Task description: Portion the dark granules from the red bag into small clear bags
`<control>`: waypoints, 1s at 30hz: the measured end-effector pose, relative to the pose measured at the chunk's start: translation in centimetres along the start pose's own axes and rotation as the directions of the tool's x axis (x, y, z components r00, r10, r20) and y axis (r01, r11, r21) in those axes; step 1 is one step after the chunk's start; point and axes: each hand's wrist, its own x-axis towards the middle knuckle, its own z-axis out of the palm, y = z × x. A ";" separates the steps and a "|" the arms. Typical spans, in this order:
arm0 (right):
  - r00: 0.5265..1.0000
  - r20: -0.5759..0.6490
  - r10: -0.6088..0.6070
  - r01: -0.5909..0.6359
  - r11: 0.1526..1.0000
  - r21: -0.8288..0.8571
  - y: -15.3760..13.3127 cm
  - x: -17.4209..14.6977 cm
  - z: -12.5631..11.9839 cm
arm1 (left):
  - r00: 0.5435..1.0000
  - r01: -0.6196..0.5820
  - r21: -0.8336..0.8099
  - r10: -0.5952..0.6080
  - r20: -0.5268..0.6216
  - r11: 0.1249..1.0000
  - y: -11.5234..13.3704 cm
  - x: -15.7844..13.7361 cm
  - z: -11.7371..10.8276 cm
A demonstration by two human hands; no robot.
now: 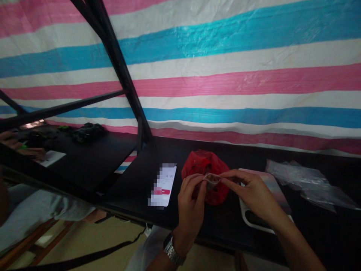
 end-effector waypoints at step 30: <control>0.972 -0.159 -0.174 0.158 0.982 -0.104 1.0 0.7 1.5 | 0.977 0.161 -0.211 -0.125 0.174 0.964 0.3 2.7 3.4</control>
